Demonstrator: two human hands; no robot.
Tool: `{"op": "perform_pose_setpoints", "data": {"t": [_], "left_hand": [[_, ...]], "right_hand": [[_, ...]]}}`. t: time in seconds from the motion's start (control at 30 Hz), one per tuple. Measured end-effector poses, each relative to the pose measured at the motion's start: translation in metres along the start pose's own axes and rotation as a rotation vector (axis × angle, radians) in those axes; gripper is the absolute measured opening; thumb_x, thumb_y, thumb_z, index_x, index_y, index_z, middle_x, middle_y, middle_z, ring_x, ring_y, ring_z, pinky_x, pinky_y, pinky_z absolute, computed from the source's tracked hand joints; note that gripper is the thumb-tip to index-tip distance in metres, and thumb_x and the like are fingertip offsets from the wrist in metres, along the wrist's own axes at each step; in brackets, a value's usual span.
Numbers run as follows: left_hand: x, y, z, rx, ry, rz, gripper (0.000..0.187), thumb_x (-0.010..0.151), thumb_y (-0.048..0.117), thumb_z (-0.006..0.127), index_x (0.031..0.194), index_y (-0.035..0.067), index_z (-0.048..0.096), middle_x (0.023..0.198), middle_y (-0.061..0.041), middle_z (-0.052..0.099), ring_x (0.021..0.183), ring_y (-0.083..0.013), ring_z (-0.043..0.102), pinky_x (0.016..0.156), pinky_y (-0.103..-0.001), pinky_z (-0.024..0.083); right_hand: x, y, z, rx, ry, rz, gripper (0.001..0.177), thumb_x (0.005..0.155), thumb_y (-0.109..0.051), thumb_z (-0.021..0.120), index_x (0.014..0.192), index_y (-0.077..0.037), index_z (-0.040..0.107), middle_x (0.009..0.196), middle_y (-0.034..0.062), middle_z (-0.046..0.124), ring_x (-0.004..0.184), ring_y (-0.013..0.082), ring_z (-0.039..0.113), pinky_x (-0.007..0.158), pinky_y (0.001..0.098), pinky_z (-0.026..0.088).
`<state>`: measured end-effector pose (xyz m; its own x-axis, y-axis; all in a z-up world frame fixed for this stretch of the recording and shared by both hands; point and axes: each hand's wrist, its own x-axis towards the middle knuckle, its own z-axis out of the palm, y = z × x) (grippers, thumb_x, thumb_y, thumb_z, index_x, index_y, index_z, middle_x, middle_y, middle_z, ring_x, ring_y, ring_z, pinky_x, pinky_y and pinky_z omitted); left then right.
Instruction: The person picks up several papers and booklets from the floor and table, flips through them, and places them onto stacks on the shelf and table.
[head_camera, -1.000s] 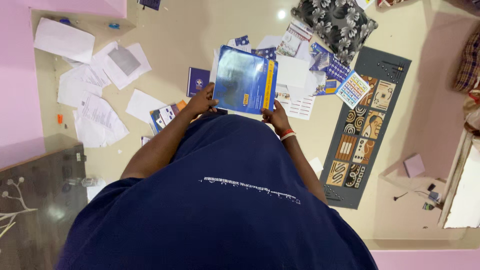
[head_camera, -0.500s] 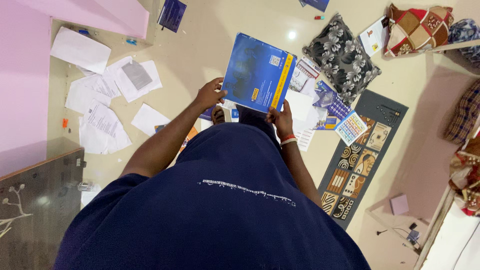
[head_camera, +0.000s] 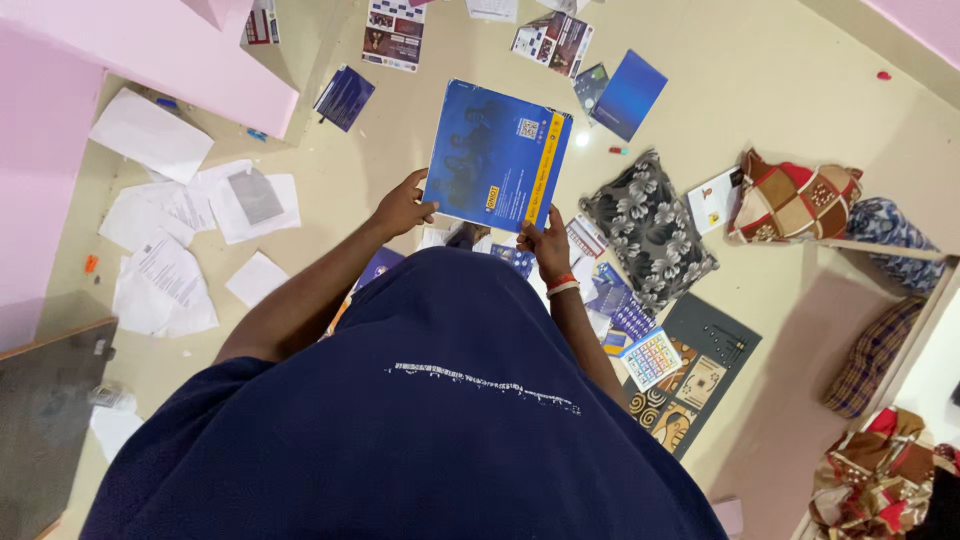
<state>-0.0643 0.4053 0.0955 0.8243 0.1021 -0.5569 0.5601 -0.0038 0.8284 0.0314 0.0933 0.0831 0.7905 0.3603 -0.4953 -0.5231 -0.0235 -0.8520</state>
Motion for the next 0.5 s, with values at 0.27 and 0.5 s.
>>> {"op": "perform_pose_setpoints", "data": {"t": [0.27, 0.5], "left_hand": [[0.082, 0.094, 0.005, -0.039, 0.110, 0.137, 0.055, 0.095, 0.011, 0.072, 0.145, 0.004, 0.048, 0.088, -0.006, 0.072, 0.077, -0.0127, 0.070, 0.069, -0.028, 0.055], [0.138, 0.119, -0.026, -0.127, 0.221, 0.214, 0.043, 0.094, 0.008, 0.072, 0.134, 0.002, 0.059, 0.094, -0.005, 0.073, 0.079, -0.0106, 0.069, 0.072, -0.026, 0.055]], "right_hand": [[0.099, -0.131, -0.022, -0.079, -0.065, -0.128, 0.052, 0.099, -0.006, 0.070, 0.146, -0.004, 0.048, 0.085, 0.0065, 0.068, 0.065, 0.0137, 0.064, 0.057, 0.0276, 0.054], [0.158, -0.163, 0.001, -0.088, -0.079, -0.096, 0.058, 0.099, -0.008, 0.069, 0.151, -0.007, 0.042, 0.087, 0.0054, 0.068, 0.070, 0.0132, 0.066, 0.060, 0.0274, 0.057]]}}
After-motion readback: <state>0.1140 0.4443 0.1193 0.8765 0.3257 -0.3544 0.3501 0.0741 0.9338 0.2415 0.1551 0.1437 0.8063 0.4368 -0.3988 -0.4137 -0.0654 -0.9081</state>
